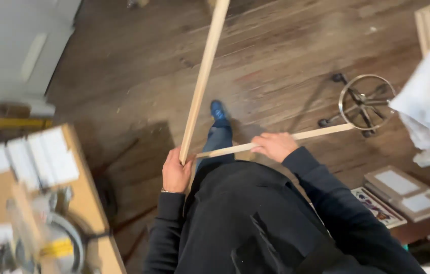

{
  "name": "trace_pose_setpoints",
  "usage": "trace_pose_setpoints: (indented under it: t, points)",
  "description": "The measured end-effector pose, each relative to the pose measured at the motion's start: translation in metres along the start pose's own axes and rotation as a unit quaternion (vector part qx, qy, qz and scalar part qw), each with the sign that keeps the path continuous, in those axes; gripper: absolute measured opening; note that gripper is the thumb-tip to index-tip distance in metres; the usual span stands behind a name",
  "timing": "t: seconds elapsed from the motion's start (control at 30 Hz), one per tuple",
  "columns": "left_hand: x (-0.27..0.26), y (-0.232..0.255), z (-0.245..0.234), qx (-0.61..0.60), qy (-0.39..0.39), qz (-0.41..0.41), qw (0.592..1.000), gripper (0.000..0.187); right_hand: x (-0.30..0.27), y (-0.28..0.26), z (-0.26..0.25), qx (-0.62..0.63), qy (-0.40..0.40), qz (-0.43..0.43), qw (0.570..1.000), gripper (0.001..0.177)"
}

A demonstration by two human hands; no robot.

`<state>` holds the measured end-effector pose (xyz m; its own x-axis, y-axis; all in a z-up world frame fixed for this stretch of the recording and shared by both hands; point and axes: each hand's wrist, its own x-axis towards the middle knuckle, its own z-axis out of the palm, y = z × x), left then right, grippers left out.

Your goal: Measuring a painting and cutting wooden frame strips using a power miter saw to size.

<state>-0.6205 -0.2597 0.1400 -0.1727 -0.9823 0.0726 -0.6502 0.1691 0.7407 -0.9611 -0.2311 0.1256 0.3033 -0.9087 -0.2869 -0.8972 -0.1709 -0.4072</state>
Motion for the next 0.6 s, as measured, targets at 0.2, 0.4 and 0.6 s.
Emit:
trace_pose_setpoints:
  t: [0.2, 0.4, 0.6]
  points:
    - [0.120, 0.010, 0.103, 0.024, -0.208, -0.024, 0.977, 0.040, 0.029, 0.096, -0.069, 0.053, 0.081, 0.023, 0.995, 0.028]
    - [0.254, 0.082, 0.185, -0.011, -0.255, 0.063, 0.965, 0.042, 0.046, 0.221, -0.124, 0.112, 0.041, 0.123, 0.985, 0.028]
    - [0.381, 0.157, 0.265, 0.056, -0.326, 0.039, 0.943, 0.066, 0.022, 0.325, -0.167, 0.081, 0.013, 0.451, 0.889, 0.041]
